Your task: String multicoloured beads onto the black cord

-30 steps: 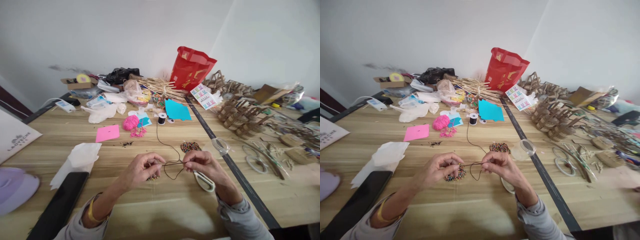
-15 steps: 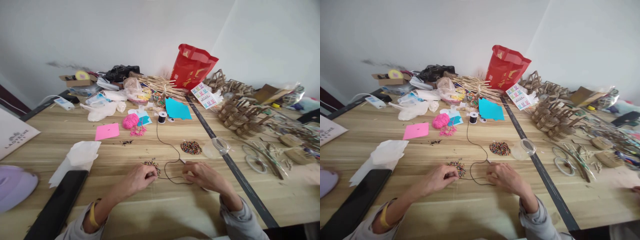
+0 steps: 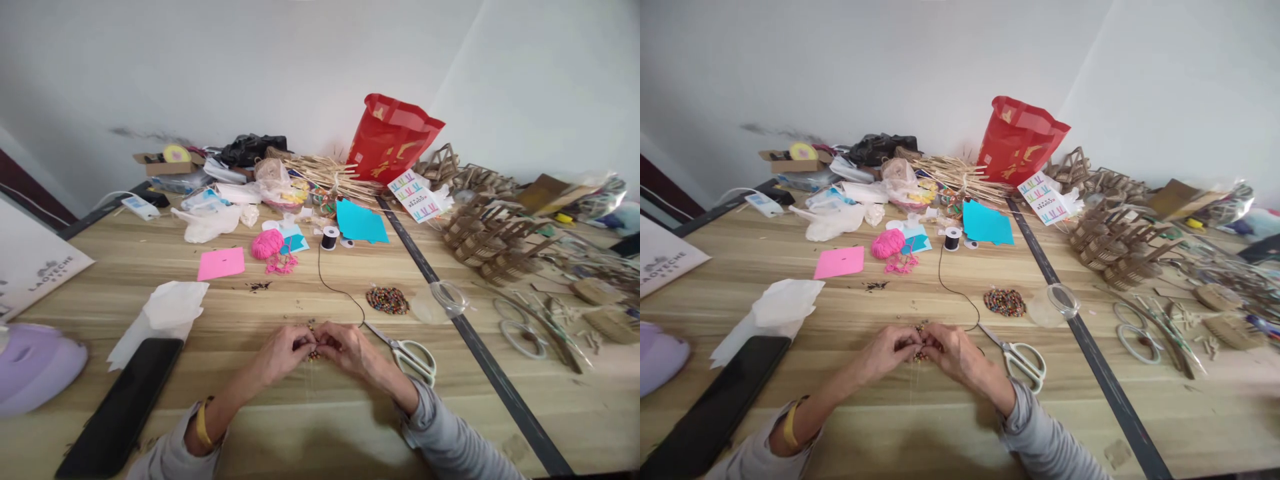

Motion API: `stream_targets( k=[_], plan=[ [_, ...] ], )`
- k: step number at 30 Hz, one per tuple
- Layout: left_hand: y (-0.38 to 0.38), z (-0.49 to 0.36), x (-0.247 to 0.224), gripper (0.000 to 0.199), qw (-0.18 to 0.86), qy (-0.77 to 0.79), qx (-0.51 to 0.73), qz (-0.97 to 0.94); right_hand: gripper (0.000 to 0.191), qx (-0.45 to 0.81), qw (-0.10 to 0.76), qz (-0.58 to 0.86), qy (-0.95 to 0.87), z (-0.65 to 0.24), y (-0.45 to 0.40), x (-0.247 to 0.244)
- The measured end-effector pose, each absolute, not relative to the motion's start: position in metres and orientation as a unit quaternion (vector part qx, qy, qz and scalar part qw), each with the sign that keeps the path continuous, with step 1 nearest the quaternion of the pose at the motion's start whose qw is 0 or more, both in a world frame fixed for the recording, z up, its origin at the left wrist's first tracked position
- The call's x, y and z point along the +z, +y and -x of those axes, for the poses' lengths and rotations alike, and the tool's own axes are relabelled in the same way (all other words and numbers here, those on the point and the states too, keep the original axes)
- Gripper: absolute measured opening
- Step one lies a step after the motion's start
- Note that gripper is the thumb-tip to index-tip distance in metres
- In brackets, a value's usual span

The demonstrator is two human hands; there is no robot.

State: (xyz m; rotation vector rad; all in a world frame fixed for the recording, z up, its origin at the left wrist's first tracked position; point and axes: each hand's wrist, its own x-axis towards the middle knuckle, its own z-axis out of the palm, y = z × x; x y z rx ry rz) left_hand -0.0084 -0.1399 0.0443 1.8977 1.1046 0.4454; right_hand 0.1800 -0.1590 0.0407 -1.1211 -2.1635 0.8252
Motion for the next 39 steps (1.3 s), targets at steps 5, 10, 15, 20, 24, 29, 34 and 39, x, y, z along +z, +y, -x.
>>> stream_targets(
  k=[5,10,15,20,24,29,34,39],
  plan=[
    [-0.143,0.01,0.043,0.016,0.426,0.449,0.176,-0.766,0.018,0.26,0.294,0.404,-0.826,-0.179,-0.161,0.031],
    [-0.137,0.015,0.04,0.017,0.409,0.456,0.199,-0.765,0.017,0.247,0.304,0.436,-0.81,-0.176,-0.164,0.027],
    [-0.115,0.034,0.024,0.014,0.351,0.512,0.286,-0.73,0.019,0.266,0.389,0.45,-0.759,-0.175,-0.162,0.014],
    [-0.102,0.047,0.011,0.018,0.269,0.551,0.262,-0.745,0.02,0.278,0.426,0.46,-0.728,-0.178,-0.156,0.0],
    [-0.1,0.047,0.008,0.017,0.26,0.547,0.212,-0.767,0.019,0.306,0.421,0.475,-0.71,-0.178,-0.153,-0.008],
    [-0.098,0.045,0.01,0.015,0.24,0.54,0.191,-0.784,0.021,0.352,0.416,0.482,-0.686,-0.177,-0.152,-0.011],
    [-0.098,0.044,0.012,0.014,0.243,0.541,0.213,-0.776,0.023,0.394,0.412,0.485,-0.663,-0.177,-0.151,-0.01],
    [-0.1,0.042,0.012,0.012,0.358,0.545,0.306,-0.694,0.022,0.41,0.416,0.478,-0.655,-0.178,-0.152,-0.009]
  ],
)
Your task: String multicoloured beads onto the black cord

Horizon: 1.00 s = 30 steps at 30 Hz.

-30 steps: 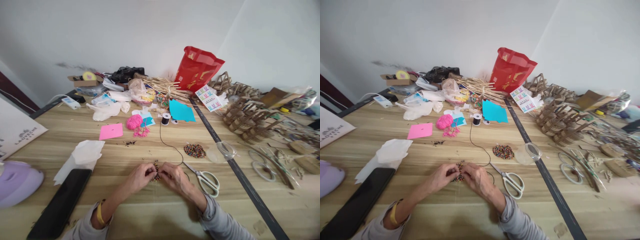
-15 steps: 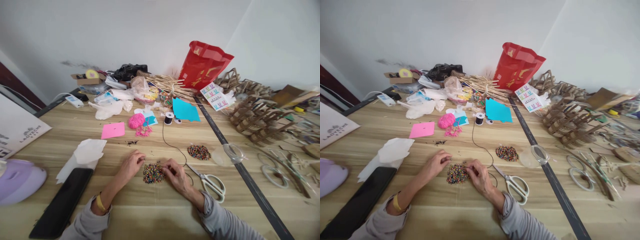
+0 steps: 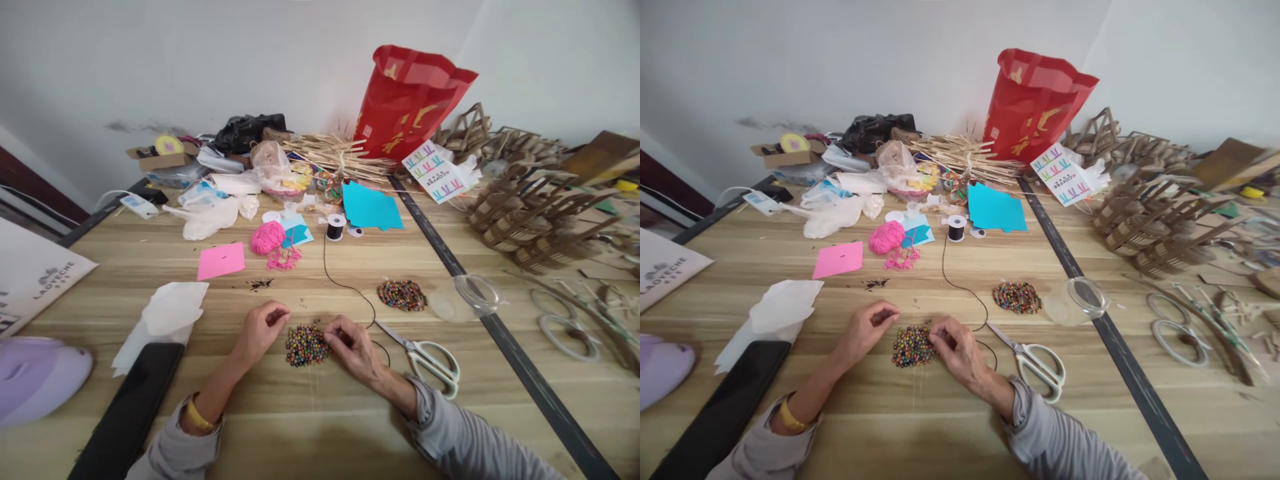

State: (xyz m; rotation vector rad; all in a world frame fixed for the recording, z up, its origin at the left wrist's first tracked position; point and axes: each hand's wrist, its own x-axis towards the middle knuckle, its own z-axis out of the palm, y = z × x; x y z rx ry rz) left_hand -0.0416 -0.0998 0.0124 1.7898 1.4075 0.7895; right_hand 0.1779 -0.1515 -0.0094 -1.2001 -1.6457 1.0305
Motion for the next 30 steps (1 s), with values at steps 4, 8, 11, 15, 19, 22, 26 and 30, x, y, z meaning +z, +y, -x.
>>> stream_targets(
  k=[4,8,11,15,19,22,26,30],
  plan=[
    [-0.105,0.037,0.016,0.02,0.525,0.51,0.338,-0.591,0.022,0.392,0.426,0.468,-0.668,-0.177,-0.154,-0.003],
    [-0.112,0.031,0.02,0.025,0.622,0.472,0.323,-0.535,0.022,0.357,0.425,0.445,-0.703,-0.176,-0.157,0.002],
    [-0.116,0.026,0.022,0.027,0.647,0.456,0.306,-0.529,0.022,0.335,0.422,0.428,-0.725,-0.176,-0.159,0.003],
    [-0.119,0.023,0.022,0.031,0.678,0.432,0.297,-0.516,0.019,0.306,0.425,0.406,-0.749,-0.176,-0.16,0.001],
    [-0.12,0.022,0.021,0.03,0.688,0.432,0.285,-0.508,0.019,0.292,0.427,0.391,-0.761,-0.175,-0.161,-0.001],
    [-0.119,0.022,0.018,0.029,0.688,0.427,0.28,-0.515,0.019,0.284,0.431,0.383,-0.766,-0.175,-0.162,-0.001],
    [-0.119,0.022,0.012,0.031,0.696,0.417,0.274,-0.516,0.017,0.276,0.434,0.376,-0.771,-0.175,-0.162,-0.004],
    [-0.12,0.021,0.007,0.031,0.698,0.407,0.274,-0.522,0.016,0.267,0.425,0.374,-0.78,-0.175,-0.163,-0.006]
  ],
)
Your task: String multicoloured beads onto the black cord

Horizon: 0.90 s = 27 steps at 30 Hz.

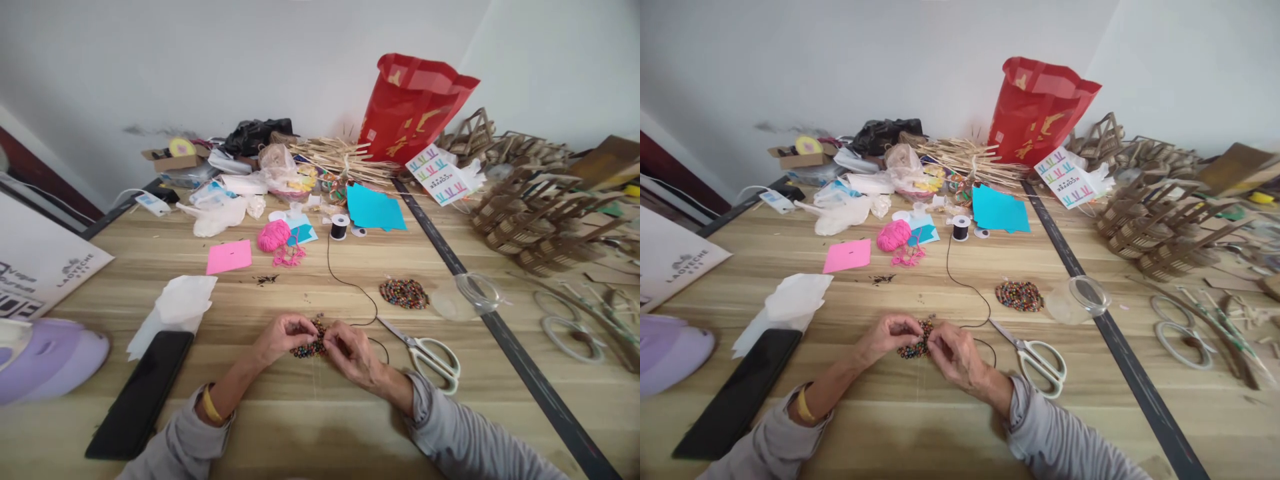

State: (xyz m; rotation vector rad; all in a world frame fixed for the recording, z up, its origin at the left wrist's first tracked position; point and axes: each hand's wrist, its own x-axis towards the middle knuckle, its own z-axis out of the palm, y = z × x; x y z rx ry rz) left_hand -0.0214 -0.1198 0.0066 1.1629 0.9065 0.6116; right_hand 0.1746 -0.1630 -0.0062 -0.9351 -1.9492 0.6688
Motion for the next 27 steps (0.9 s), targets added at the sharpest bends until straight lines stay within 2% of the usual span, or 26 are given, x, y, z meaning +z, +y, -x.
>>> stream_targets(
  k=[14,27],
  plan=[
    [-0.12,0.0217,-0.0031,0.02,0.695,0.375,0.29,-0.541,0.014,0.261,0.406,0.372,-0.793,-0.1744,-0.1642,-0.0069],
    [-0.1189,0.0218,-0.0023,0.019,0.702,0.367,0.292,-0.536,0.014,0.264,0.408,0.376,-0.789,-0.1733,-0.164,-0.0063]
  ],
)
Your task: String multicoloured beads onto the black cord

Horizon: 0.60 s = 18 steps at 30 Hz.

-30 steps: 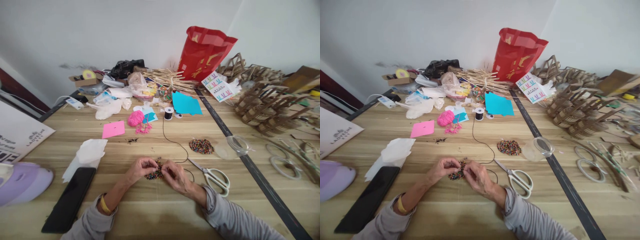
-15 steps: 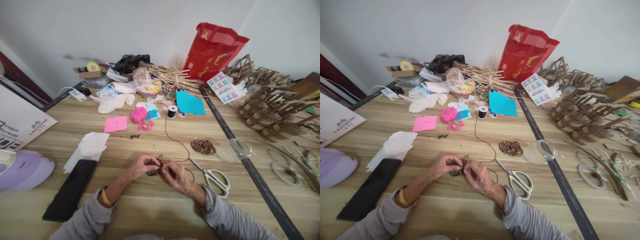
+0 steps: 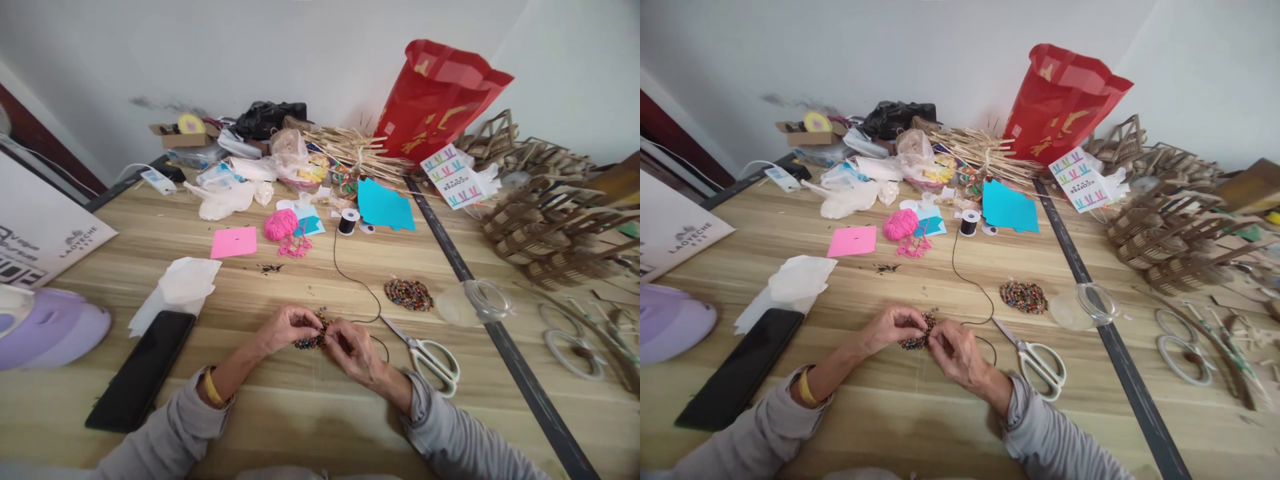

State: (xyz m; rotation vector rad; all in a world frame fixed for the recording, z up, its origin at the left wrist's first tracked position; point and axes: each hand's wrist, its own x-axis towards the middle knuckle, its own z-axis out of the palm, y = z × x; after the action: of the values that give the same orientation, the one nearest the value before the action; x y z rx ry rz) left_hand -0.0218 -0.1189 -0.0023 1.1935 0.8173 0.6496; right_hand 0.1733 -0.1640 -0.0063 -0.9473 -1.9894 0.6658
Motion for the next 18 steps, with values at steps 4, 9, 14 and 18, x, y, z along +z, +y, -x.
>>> stream_targets(
  k=[4,9,14,18],
  plan=[
    [-0.119,0.0218,-0.0027,0.022,0.701,0.363,0.29,-0.541,0.015,0.267,0.402,0.379,-0.79,-0.1734,-0.164,-0.0055],
    [-0.1186,0.0214,-0.0033,0.024,0.696,0.363,0.294,-0.545,0.017,0.255,0.403,0.382,-0.791,-0.1728,-0.1635,-0.0045],
    [-0.1189,0.0214,-0.0024,0.023,0.691,0.364,0.293,-0.551,0.016,0.262,0.408,0.379,-0.788,-0.172,-0.1632,-0.0041],
    [-0.1196,0.0217,-0.0019,0.021,0.686,0.363,0.288,-0.56,0.014,0.267,0.407,0.379,-0.787,-0.1721,-0.1634,-0.0039]
  ],
)
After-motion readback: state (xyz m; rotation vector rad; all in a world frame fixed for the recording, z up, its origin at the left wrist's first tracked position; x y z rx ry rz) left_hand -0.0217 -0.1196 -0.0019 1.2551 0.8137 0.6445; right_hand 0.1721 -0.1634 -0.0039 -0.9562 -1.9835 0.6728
